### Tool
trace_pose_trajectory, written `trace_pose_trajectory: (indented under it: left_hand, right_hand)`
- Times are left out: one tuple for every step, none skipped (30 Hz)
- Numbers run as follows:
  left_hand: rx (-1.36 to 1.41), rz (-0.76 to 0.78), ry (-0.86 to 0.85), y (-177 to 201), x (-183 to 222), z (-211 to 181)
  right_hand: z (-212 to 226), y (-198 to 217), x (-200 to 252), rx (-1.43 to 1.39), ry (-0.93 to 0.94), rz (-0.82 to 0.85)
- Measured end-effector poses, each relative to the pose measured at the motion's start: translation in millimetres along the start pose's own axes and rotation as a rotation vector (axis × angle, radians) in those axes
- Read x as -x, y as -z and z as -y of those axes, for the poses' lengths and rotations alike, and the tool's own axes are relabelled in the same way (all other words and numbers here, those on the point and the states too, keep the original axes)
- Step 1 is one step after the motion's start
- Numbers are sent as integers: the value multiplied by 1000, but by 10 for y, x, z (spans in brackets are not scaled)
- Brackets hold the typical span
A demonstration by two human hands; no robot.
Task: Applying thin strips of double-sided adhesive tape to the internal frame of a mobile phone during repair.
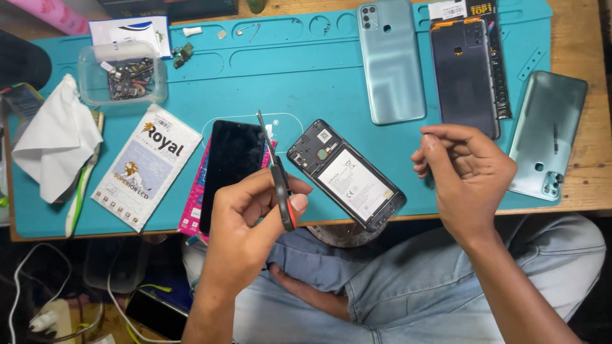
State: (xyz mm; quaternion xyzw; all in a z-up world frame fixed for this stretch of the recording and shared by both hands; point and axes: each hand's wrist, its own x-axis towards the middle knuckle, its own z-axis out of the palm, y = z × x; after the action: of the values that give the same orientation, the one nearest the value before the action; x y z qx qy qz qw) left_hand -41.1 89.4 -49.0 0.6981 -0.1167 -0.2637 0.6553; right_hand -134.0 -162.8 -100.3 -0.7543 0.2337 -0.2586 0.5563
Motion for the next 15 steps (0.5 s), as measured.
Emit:
trace_pose_trajectory:
  left_hand:
    - [-6,-7,1,23,28,14]
    - [59,4,-3,47,53,28]
    - [125,15,-8,69,73,41]
    - [119,8,-7,99,98,32]
    - [113,-5,-2,127,117,25]
    - [106,-18,3,154,133,20]
    - [104,-21,4,175,146,35]
    - [143,-28,-4,197,158,51]
    - [184,-34,-13,220,165,70]
    - [183,-37,-13,245,173,89]
    - [222,-54,8,268,179,110]
    - [261,-72,28,291,184,130]
    - [262,-73,26,300,191,127]
    - [262,-61,33,309,197,124]
    - [263,-48,39,317,199,124]
  right_hand:
    - [-34,2,12,-7,-1,5]
    - [-69,3,22,-10,16,5]
    - [-104,3,25,-12,33,5]
    - [-107,3,29,-20,32,10]
    - [-110,6,31,-25,26,20]
    - [-115,10,31,-30,20,30]
    - [-109,14,37,-33,19,33]
    - [-105,16,42,-29,20,49]
    - [-97,19,43,-23,22,66]
    - [-118,24,48,-25,22,68]
    - [-140,28,47,-22,4,71]
    - [-161,32,45,-20,-14,75]
    - [-165,35,42,-21,-12,76]
    - [-169,38,37,-15,-33,70]
    - [-174,42,33,-8,-54,63]
